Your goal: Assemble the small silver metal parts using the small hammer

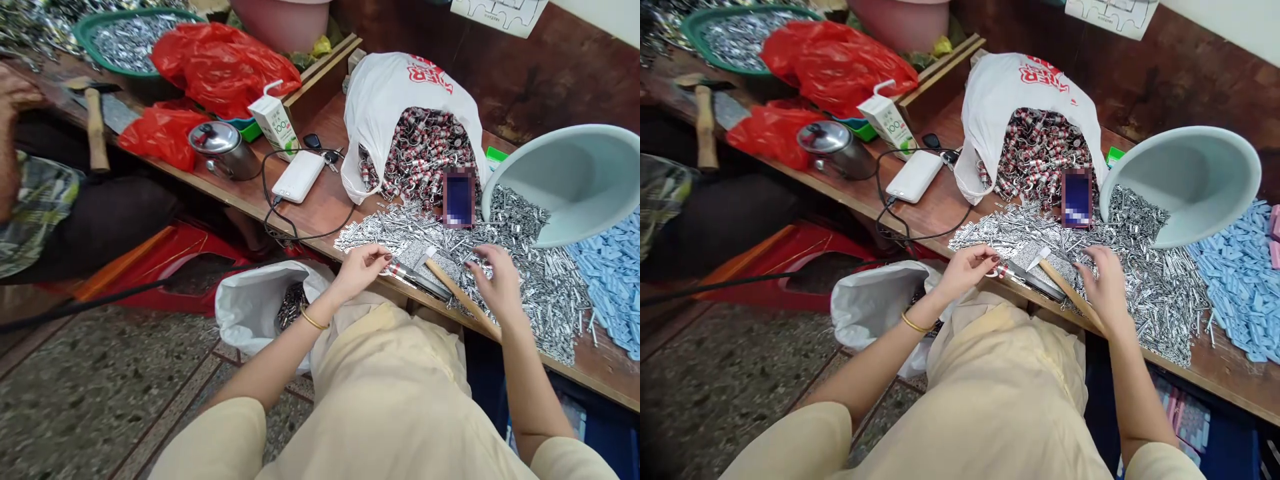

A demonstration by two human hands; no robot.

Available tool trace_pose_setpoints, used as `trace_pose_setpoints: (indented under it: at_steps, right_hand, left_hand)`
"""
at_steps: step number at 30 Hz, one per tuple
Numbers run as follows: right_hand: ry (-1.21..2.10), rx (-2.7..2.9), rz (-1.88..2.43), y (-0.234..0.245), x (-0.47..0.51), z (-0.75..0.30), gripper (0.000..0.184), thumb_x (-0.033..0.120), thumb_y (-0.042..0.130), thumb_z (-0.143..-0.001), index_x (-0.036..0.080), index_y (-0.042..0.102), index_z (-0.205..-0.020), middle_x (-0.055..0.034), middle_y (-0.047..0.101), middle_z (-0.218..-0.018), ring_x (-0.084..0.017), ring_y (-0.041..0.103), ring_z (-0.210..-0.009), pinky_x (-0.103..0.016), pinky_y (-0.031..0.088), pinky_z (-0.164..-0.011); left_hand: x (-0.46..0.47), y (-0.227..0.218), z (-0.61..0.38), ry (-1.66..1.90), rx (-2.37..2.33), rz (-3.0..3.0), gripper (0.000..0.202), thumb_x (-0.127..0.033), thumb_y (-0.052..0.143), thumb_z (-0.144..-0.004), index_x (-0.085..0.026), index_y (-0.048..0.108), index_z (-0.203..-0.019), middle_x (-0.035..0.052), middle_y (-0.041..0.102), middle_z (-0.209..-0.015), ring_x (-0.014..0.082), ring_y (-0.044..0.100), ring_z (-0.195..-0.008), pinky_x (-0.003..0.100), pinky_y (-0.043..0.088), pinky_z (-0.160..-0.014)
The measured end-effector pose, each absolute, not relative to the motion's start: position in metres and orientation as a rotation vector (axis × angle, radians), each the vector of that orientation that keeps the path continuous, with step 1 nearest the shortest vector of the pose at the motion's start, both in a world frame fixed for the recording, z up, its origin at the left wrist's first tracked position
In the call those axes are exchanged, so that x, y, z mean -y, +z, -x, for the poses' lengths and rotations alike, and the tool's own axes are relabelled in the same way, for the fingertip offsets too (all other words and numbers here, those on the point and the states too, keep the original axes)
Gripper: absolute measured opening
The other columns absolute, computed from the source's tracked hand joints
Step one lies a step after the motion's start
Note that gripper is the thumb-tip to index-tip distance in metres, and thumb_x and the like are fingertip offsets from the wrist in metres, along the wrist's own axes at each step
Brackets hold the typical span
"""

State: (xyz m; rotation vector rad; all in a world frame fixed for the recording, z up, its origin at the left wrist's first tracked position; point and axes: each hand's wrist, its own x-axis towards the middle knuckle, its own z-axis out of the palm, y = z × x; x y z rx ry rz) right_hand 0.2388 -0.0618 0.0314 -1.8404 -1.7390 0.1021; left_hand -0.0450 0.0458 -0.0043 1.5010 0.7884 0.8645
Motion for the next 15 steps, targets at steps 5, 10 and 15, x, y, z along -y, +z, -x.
trace_pose_setpoints:
  at_steps: [5,10,15]
  right_hand:
    - [0.532,1.705,1.481,0.047,0.061,-0.146,0.014,0.032,0.06,-0.099,0.026,0.067,-0.11,-0.0057,0.072,-0.1,-0.02,0.069,-0.086,-0.036,0.058,-0.076]
    - [0.473,1.675,1.361,0.041,0.062,-0.132,0.012,0.024,0.061,-0.098,0.027,0.071,-0.105,-0.0052,0.076,-0.097,-0.022,0.072,-0.09,-0.038,0.06,-0.078]
    - [0.495,1.632,1.351,0.038,0.068,-0.133,0.01,0.027,0.066,-0.095,0.027,0.072,-0.104,-0.0052,0.077,-0.096,-0.022,0.074,-0.089,-0.038,0.063,-0.079]
  left_hand:
    - [-0.017,0.013,0.035,1.04,-0.738,-1.678,0.019,-0.031,0.062,-0.095,-0.017,0.073,-0.088,0.0071,0.074,-0.084,0.0178,0.067,-0.08,0.029,0.054,-0.073]
    - [-0.002,0.017,0.037,1.142,-0.698,-1.602,0.021,-0.034,0.061,-0.098,-0.018,0.073,-0.091,0.0078,0.073,-0.09,0.018,0.069,-0.086,0.03,0.056,-0.078]
    - [0.007,0.017,0.036,1.183,-0.689,-1.556,0.018,-0.031,0.061,-0.099,-0.018,0.071,-0.092,0.0066,0.071,-0.087,0.0161,0.067,-0.083,0.027,0.055,-0.074]
